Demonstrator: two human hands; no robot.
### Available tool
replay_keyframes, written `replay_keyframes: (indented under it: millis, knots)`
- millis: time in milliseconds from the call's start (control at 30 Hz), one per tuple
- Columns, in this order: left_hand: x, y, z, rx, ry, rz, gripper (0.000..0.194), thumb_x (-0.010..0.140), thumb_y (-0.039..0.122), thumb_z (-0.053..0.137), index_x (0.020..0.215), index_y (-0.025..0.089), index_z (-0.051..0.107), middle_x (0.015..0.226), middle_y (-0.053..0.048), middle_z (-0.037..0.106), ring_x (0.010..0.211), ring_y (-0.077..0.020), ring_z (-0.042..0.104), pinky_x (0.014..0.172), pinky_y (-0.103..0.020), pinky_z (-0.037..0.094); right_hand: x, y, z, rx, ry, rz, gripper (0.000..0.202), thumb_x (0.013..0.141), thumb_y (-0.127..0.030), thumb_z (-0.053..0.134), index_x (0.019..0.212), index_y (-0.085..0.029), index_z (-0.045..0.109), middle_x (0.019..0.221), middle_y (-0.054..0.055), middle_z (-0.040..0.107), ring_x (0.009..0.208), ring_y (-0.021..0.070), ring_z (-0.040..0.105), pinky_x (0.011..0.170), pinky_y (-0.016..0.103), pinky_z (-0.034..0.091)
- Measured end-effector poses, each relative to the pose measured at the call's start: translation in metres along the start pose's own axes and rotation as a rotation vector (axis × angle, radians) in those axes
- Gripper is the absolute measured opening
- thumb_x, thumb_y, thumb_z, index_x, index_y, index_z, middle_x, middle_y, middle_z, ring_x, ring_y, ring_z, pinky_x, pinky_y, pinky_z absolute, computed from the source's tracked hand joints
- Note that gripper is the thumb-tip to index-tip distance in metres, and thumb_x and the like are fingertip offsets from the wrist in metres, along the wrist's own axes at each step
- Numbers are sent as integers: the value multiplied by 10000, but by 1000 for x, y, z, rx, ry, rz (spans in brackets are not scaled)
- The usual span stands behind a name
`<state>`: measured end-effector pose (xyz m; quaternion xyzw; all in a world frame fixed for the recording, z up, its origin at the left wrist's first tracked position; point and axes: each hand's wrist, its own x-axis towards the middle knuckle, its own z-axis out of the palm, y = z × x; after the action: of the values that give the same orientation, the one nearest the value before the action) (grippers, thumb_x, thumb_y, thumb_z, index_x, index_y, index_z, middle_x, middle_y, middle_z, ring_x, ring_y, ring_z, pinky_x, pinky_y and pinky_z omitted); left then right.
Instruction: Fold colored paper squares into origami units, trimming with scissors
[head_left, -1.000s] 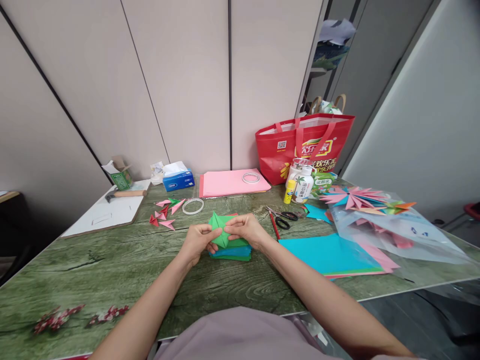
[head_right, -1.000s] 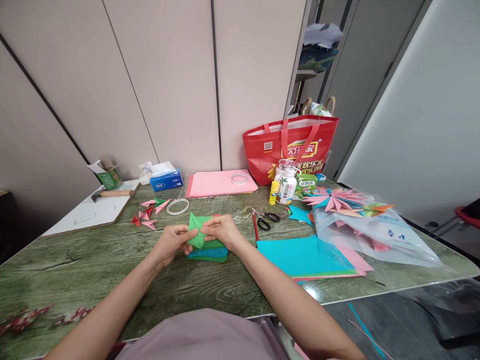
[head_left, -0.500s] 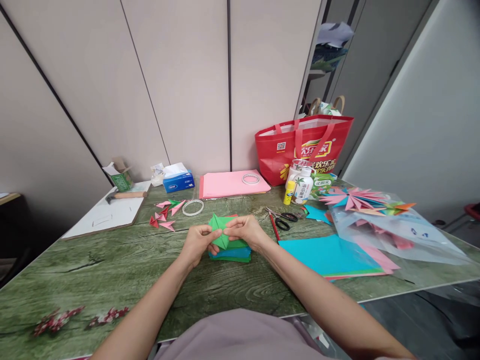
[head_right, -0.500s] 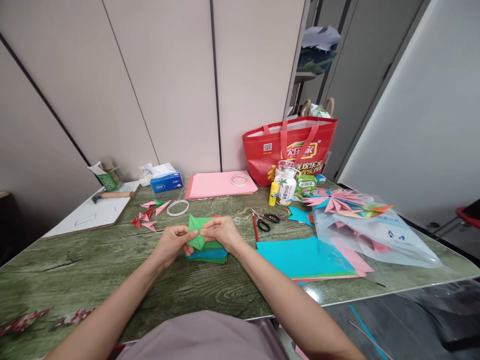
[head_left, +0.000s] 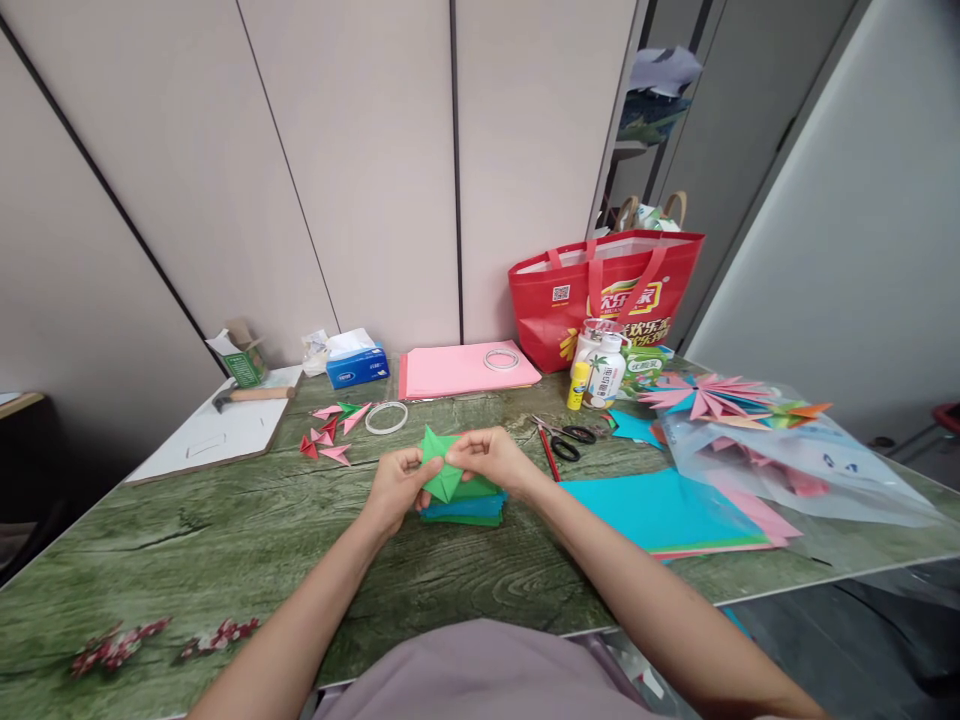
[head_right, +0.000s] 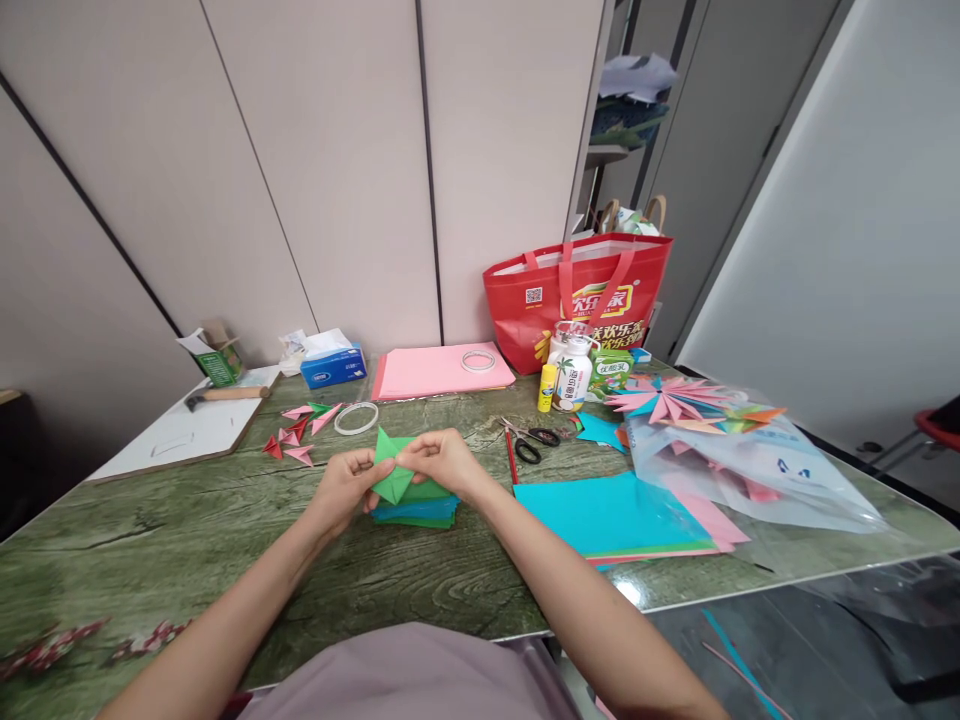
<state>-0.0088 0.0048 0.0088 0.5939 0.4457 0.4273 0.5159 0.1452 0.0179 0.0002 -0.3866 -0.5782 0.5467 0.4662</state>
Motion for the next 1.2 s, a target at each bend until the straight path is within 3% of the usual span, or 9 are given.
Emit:
replay_keyframes:
  millis: [133,367,800,1067,1200]
  knots:
    - [-2,-1,3,80,-80,26,323,639,413,631,551,143,477,331,67,445,261,-61,398,264,-152,288,1,-2,2,-133,53,-166,373,724,-463,501,540,-138,503,481,-52,379,457,57,338,430,184,286]
    - [-7,-3,9,94,-100,23,337,655,425,611,549,160,432,346,74,437,253,-72,416,255,-156,275,-6,1,14,-384,261,-380,343,805,-355,418,527,-155,428,514,-43,354,509,76,328,495,204,271]
    - [-9,-2,12,23,-160,72,309,655,401,622,573,138,482,386,66,454,269,-54,412,267,-151,292,-10,6,21,-571,417,-439,267,820,-296,408,593,-163,453,542,-30,433,516,89,383,536,212,296]
    - [-9,-2,10,54,-163,60,308,666,397,615,564,151,461,365,66,462,265,-61,424,268,-152,312,-7,0,16,-464,320,-367,362,857,-338,299,536,-175,337,516,-51,318,499,79,320,496,203,256]
    - [-10,-2,11,95,-202,39,300,683,396,599,565,155,465,322,59,479,249,-66,414,266,-151,295,-6,-2,15,-500,341,-372,367,841,-336,337,512,-175,304,495,-57,292,485,73,296,487,207,236]
